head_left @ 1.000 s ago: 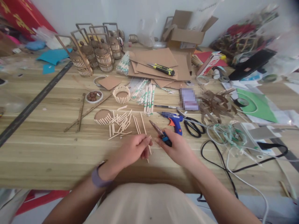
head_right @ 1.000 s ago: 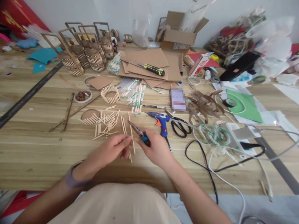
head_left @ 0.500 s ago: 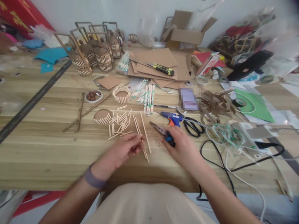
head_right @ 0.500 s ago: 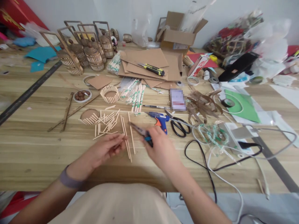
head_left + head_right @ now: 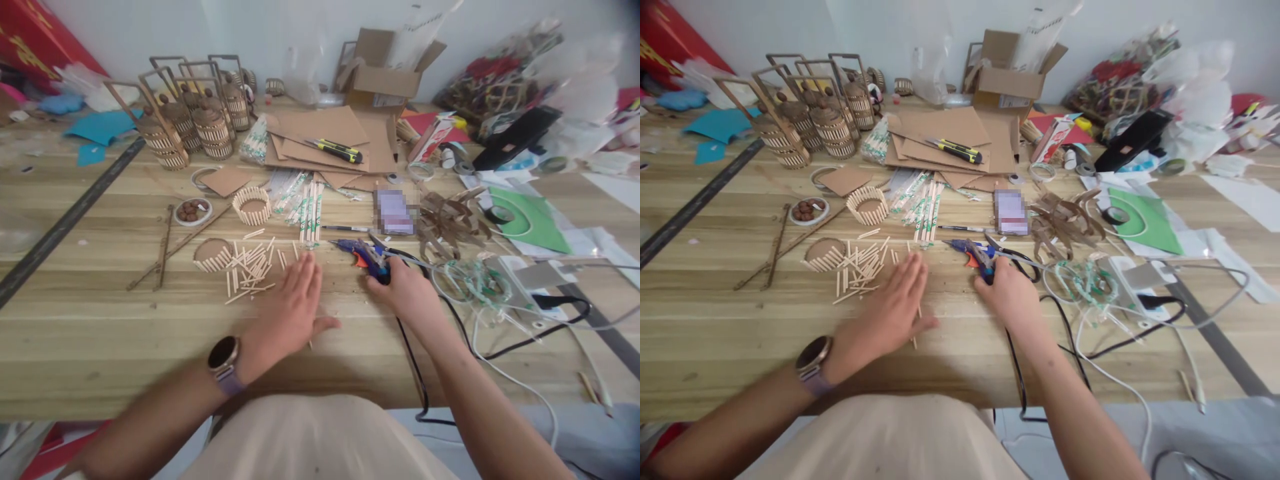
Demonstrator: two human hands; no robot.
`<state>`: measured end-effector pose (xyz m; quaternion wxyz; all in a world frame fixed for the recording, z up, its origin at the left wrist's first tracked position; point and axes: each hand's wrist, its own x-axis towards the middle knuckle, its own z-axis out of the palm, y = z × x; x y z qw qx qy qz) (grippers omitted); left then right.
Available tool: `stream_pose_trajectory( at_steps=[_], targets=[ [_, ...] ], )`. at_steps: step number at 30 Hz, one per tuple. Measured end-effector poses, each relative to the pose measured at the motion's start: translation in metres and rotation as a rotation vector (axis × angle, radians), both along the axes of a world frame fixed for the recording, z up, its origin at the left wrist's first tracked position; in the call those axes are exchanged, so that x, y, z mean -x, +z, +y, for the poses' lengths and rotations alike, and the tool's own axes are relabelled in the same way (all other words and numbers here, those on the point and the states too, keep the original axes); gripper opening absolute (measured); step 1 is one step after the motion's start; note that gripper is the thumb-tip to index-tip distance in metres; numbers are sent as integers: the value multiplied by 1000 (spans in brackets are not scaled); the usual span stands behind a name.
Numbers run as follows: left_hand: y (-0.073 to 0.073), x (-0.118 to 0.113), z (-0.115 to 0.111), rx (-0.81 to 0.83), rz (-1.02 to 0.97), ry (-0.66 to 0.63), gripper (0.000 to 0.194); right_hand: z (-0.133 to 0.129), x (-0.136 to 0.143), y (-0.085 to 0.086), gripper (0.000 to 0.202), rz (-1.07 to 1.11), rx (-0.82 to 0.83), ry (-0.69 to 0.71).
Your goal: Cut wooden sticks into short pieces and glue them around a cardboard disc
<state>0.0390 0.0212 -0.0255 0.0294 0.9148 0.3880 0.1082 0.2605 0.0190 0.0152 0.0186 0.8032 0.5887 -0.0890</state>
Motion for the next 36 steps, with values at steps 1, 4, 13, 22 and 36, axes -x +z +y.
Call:
stream_pose_trajectory(
  at_steps=[1, 4, 13, 22, 36],
  targets=[
    [-1, -12, 0, 47, 37, -43, 89, 2, -5, 5, 28, 15, -16, -13],
    [-5, -42, 9, 157, 108, -39, 109, 8, -22, 21, 28, 49, -104, -39],
    [-27, -97, 5, 149, 25, -131, 108, 16, -39, 41, 26, 144, -163, -90],
    [-25, -149, -26, 11, -82, -397, 65, 19, -32, 29, 26, 84, -129, -10],
    [61, -39, -34, 452, -485, -532, 57, -6, 20, -5, 31, -2, -30, 140]
  ],
)
